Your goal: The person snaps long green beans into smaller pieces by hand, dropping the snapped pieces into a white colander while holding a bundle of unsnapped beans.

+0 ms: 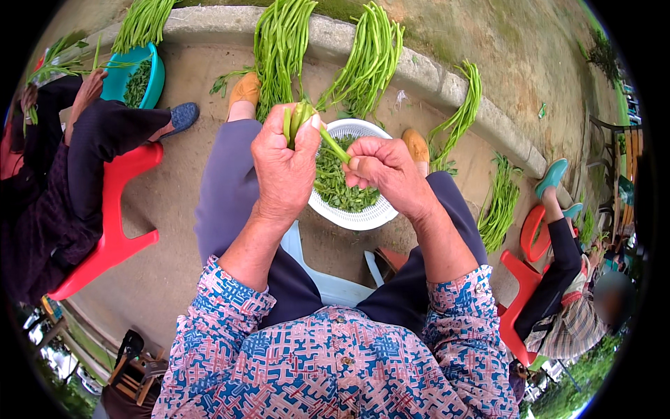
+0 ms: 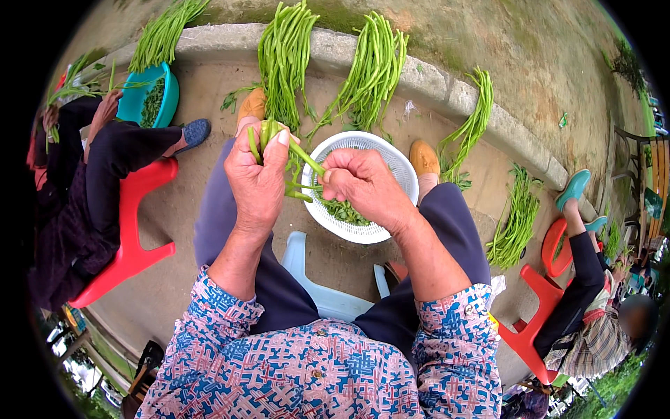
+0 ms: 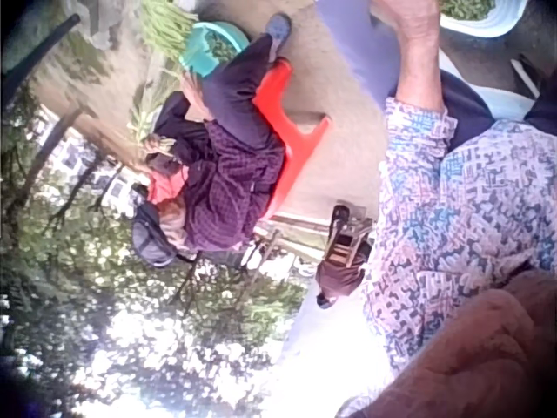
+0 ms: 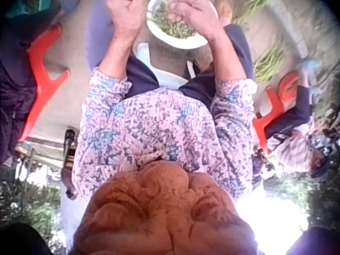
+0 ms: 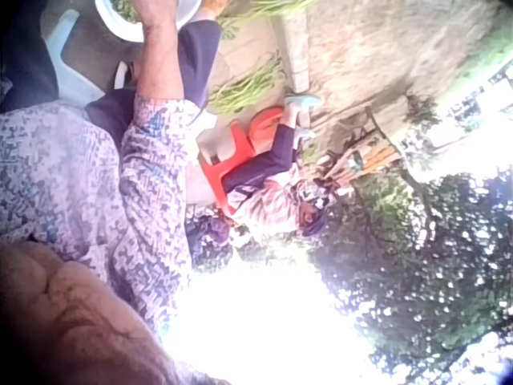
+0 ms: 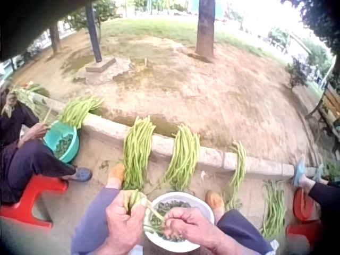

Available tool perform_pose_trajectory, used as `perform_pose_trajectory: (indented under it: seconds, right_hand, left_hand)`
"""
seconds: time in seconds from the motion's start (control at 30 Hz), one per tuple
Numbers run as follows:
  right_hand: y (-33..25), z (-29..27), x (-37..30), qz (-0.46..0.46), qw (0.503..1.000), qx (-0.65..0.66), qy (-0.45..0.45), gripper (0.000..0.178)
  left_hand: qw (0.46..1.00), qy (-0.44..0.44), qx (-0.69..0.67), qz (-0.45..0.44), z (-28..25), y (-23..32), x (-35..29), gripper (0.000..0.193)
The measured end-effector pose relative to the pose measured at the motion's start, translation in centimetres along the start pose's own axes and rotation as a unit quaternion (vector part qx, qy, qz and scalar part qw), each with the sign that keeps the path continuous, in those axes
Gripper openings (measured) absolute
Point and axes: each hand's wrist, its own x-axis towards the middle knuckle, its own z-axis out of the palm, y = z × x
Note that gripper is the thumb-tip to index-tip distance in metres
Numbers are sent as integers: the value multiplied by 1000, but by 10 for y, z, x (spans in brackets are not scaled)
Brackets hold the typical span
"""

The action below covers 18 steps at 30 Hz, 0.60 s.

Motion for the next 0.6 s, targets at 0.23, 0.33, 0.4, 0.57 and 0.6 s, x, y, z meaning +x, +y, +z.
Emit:
perform_pose_trajectory:
  seconds: [0.23, 0.33, 0.4, 0.57, 0.6]
  right_hand:
    - [11, 1, 5, 35, 997, 25, 69, 17]
    - [22, -10, 5, 76, 991, 75, 79, 15]
    - [24, -10, 6, 95, 985, 114, 91, 15]
    - [-2, 7, 2, 64, 990, 124, 28, 18]
    - [-1, 6, 2, 43, 994, 96, 19, 18]
  left_hand:
    - [999, 32, 2, 15, 3, 3, -9, 6]
    - [996, 72, -49, -16, -5, 5, -2, 6]
    - [996, 56, -58, -31, -7, 4, 0, 6]
    - [999, -13, -31, -27, -3, 3, -4, 6]
    - [999, -16, -41, -31, -2, 4, -4, 6]
